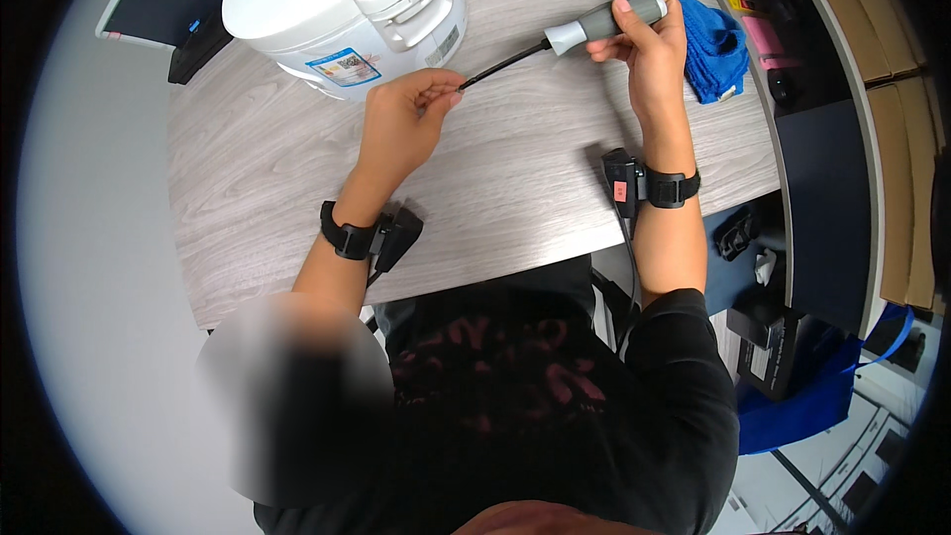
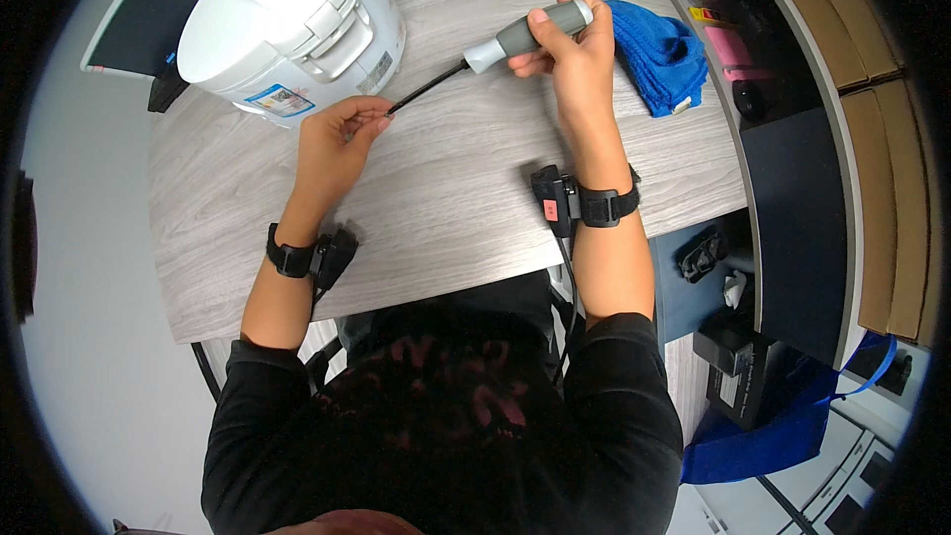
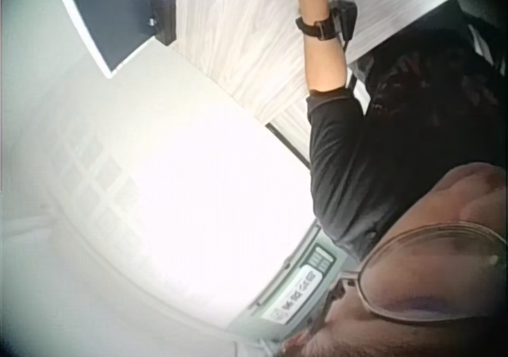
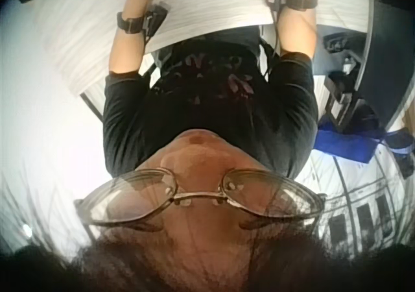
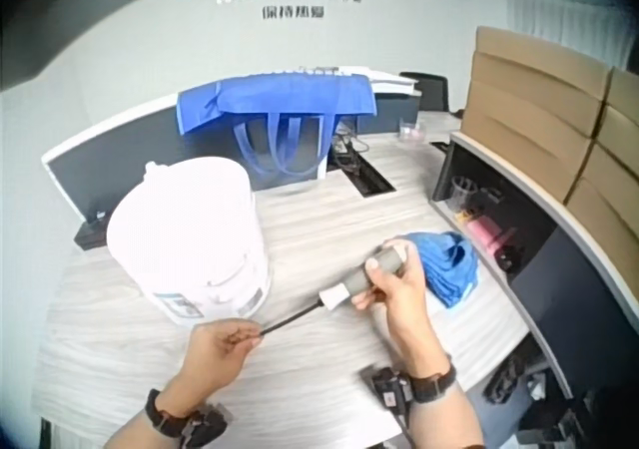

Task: The person assembles a white rice cooker by securing the lid with a screwdriver, then wiping the exterior with a blue cloth. The person handles the cooker, lid, screwdriver, and cloth throughout the task.

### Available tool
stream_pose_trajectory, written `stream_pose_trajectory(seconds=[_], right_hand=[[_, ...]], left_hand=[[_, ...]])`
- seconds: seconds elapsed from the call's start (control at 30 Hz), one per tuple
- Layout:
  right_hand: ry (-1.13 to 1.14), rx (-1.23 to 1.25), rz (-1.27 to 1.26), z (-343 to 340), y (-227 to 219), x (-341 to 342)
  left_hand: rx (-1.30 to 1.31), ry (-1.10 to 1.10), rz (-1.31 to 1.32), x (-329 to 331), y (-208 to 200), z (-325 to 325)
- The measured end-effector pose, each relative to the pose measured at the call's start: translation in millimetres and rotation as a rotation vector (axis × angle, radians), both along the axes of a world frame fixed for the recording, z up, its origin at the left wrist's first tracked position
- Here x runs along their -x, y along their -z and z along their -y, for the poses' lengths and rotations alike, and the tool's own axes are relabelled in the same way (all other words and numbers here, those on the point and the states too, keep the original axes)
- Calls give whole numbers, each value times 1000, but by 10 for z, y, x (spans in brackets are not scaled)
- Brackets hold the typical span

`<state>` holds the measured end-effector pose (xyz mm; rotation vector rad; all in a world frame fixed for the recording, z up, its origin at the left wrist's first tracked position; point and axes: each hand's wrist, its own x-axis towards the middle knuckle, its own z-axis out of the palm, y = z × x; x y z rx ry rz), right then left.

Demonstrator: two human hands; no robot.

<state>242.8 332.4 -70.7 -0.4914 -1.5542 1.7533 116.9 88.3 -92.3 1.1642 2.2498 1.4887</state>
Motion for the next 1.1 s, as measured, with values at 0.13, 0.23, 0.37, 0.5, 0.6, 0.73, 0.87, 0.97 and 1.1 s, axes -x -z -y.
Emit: stream_pose_trajectory(seconds=[0.13, 0.23, 0.37, 0.5, 0.6, 0.73, 0.87, 0.97, 1.1], right_hand=[[-9, -4, -2, 15, -2, -6], [-28, -14, -8, 0, 15, -11], [-94, -7, -74, -32, 19, -13], [-163, -57, -96, -45, 12, -55], [-181, -83, -120, -44, 6, -58], [-188, -128, -46, -75, 4, -85], [-186, 17, -27, -142, -2, -110], [-164, 119, -83, -129, -26, -93], [-169, 162, -121, -163, -8, -108]], left_hand=[[58, -28, -54, -27, -47, -7], [64, -35, -38, -39, -70, -9], [61, -38, 38, -18, -66, 6], [73, -14, 153, 2, -134, 23], [66, -10, 189, 7, -148, 40], [76, 12, 84, -37, -199, 76], [28, 60, -123, -109, -358, 85], [58, 81, -211, -116, -464, 96], [63, 69, -172, -187, -595, 114]])
